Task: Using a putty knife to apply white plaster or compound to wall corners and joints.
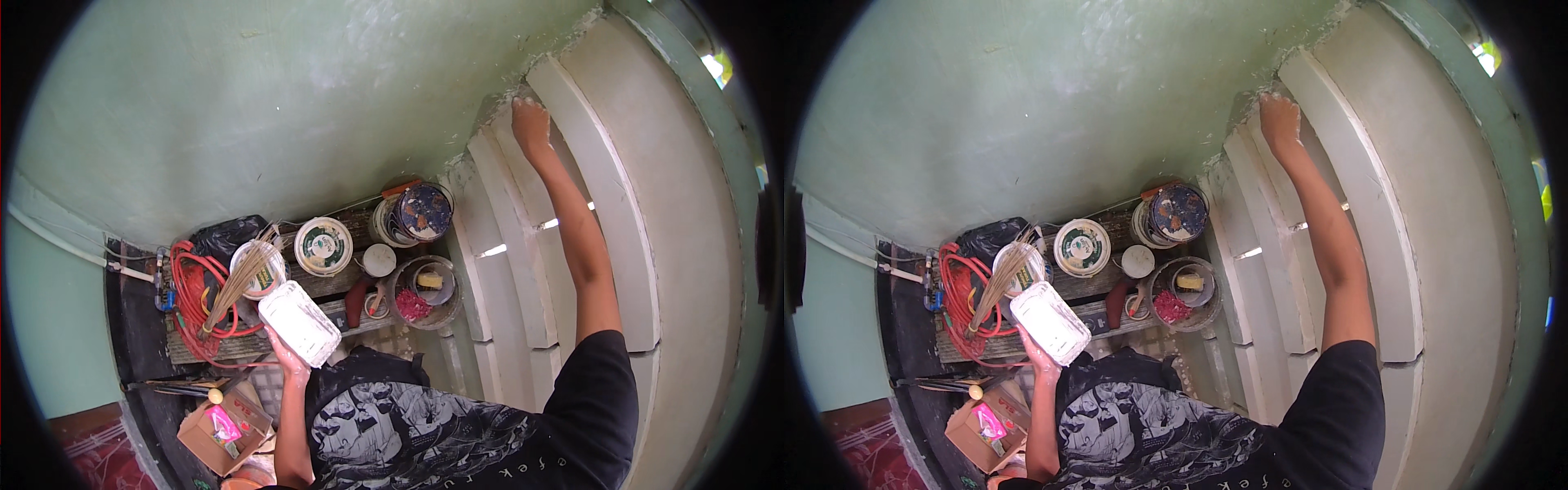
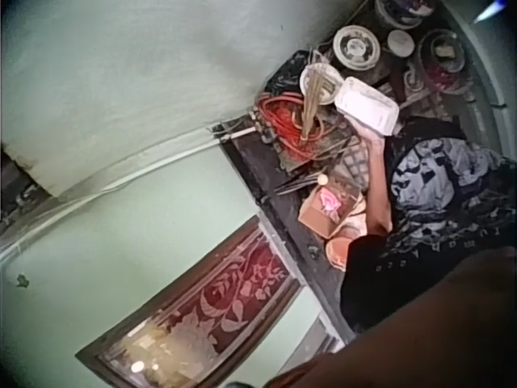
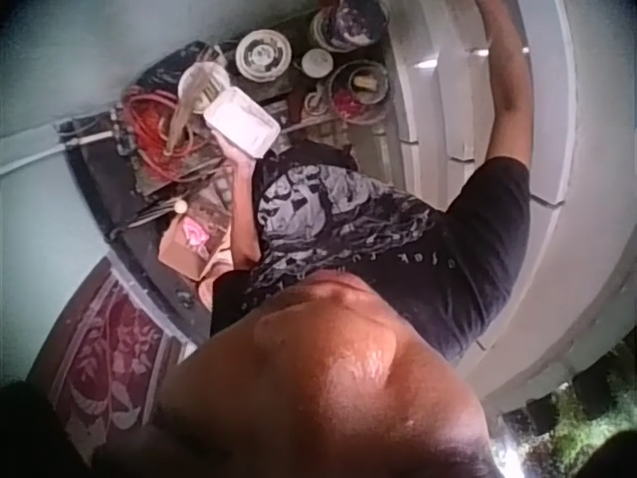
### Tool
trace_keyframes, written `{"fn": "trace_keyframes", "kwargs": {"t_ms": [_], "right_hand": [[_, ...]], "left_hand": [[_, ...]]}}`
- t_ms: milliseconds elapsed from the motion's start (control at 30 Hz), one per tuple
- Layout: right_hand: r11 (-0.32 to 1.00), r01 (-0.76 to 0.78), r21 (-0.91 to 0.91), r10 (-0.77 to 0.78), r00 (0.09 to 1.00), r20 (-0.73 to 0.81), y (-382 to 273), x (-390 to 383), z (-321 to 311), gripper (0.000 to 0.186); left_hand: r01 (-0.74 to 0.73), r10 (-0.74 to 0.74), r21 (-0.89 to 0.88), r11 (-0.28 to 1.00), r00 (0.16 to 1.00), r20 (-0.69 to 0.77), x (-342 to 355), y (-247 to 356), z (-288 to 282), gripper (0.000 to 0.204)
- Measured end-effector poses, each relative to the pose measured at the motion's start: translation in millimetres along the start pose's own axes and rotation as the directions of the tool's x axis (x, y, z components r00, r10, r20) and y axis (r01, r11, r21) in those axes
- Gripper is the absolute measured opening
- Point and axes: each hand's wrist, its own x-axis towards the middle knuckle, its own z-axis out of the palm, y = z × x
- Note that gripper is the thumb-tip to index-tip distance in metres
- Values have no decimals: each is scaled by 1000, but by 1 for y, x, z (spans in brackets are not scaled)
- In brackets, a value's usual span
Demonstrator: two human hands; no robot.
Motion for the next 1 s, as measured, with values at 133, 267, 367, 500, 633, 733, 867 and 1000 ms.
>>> {"fn": "trace_keyframes", "kwargs": {"t_ms": [133, 267, 367, 500, 633, 733, 867, 1000], "right_hand": [[996, -64, 57, 66, 997, -44, -5, 3, -11, 14], [1000, -5, -5, 6, 996, 86, -6, -15, 35, 14], [997, 58, 59, -61, 996, 63, 8, -17, 58, 11], [999, 48, 3, -48, 999, -12, -13, 4, 1, 14], [997, -57, 52, 61, 995, -77, -24, 10, -16, 15], [996, -93, 8, 92, 990, 103, -28, -6, 31, 15], [999, -32, 16, 33, 999, -20, -17, -24, 67, 15], [1000, -15, -19, 14, 999, -31, -22, 0, 9, 15]], "left_hand": [[-19, 19, 1, 1000, 999, -42, -2, 2, -4, 63], [-8, 8, 4, 1000, 998, -60, 2, 2, -1, 63], [-6, 6, -8, 1000, 999, -39, 4, 1, 0, 64], [2, -2, -50, 999, 1000, -13, 4, 4, -10, 65], [-14, 14, -1, 1000, 1000, -23, 0, 5, -13, 66], [-13, 11, -45, 999, 1000, -28, -2, 7, -2, 63], [-27, 29, -47, 999, 998, 49, 1, 5, 1, 66], [-8, 10, -59, 998, 1000, 25, 2, 3, -7, 67]]}}
